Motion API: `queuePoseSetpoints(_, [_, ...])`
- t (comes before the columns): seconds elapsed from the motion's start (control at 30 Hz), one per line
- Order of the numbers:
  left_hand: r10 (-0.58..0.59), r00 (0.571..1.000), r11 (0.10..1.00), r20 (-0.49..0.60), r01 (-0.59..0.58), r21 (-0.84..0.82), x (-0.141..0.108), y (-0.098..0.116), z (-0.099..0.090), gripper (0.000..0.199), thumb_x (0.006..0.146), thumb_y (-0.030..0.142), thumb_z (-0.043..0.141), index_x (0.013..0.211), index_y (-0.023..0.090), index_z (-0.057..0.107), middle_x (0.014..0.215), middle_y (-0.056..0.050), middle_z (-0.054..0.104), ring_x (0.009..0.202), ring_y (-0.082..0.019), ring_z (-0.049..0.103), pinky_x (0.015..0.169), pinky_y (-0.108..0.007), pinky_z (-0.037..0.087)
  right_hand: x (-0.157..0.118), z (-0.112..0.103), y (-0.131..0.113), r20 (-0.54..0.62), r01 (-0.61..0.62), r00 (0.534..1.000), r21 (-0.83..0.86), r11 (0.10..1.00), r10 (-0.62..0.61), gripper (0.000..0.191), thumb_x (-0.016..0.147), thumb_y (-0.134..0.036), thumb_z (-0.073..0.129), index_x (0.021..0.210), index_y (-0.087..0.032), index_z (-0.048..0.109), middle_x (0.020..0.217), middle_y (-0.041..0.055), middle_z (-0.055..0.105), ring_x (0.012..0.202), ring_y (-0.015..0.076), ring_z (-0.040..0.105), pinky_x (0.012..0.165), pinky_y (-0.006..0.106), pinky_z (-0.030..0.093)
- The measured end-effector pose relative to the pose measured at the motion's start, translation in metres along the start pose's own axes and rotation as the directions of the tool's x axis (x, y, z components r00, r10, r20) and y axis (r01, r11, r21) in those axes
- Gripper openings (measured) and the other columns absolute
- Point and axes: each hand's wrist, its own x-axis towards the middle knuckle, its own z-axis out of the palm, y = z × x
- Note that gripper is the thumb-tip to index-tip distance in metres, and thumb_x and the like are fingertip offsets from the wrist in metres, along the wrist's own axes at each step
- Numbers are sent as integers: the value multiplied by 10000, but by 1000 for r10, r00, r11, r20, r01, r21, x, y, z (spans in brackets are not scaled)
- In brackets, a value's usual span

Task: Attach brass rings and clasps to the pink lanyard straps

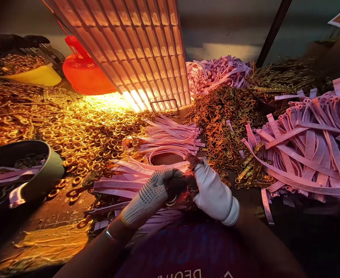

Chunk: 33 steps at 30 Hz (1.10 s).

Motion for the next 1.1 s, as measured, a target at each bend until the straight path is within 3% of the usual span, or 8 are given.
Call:
queuePoseSetpoints(0.2, [52,994,987,94,-66,149,12,-5,-13,142,803,179,575,683,167,649,566,20,580,522,-101,471,500,-213,337,18,-19,-6,414,232,910,-445,865,-31,267,839,-257,575,1051,-120,663,1010,171,684,869,296,659,737,392,513])
queuePoseSetpoints(0.33, [-65,990,997,122,70,-45,15,-4,-11,92,774,213,600,696,165,611,560,36,542,495,-89,434,475,-202,327,23,-17,-8,432,279,901,-494,824,-47,228,843,-340,590,947,-149,657,857,138,683,767,287,649,631,364,419])
queuePoseSetpoints(0.5, [-153,982,951,111,177,-253,15,2,-7,216,762,344,697,727,171,573,557,53,508,480,-77,399,445,-190,292,11,-10,-4,354,23,928,-357,934,113,215,844,-336,649,961,-157,632,834,116,706,728,255,658,601,323,383])
queuePoseSetpoints(0.6, [-187,973,940,134,217,-261,16,8,-5,276,746,382,726,690,164,566,555,43,514,484,-76,413,442,-190,291,8,-16,3,430,-174,882,-77,982,190,150,846,-303,693,927,-209,609,779,44,711,650,191,638,549,267,364])
queuePoseSetpoints(0.77, [-253,943,912,215,307,-271,20,20,1,240,748,343,741,753,177,568,543,56,513,435,-66,400,402,-179,282,8,-25,18,503,-285,835,53,957,221,88,806,-203,709,828,-214,625,715,15,686,583,155,588,504,239,340])
queuePoseSetpoints(0.87, [-276,923,882,267,354,-311,32,26,-1,298,751,390,768,768,193,545,515,72,467,405,-58,352,372,-172,255,6,-16,27,412,-304,898,322,897,157,67,845,-228,662,906,-204,674,735,12,693,667,169,606,582,241,438])
queuePoseSetpoints(0.97, [-282,897,820,339,409,-400,57,25,-11,401,745,539,755,773,182,574,515,59,453,379,-47,305,338,-179,186,2,-2,42,135,-252,968,532,809,213,211,895,-262,610,1073,-183,691,829,28,707,745,178,610,685,269,496])
queuePoseSetpoints(1.1, [-240,899,783,366,402,-475,96,7,-32,536,688,680,711,795,160,639,587,1,543,389,-60,368,337,-202,197,-2,1,67,-67,-251,918,667,702,391,334,992,-417,532,1188,-193,684,810,22,653,663,148,544,626,260,478])
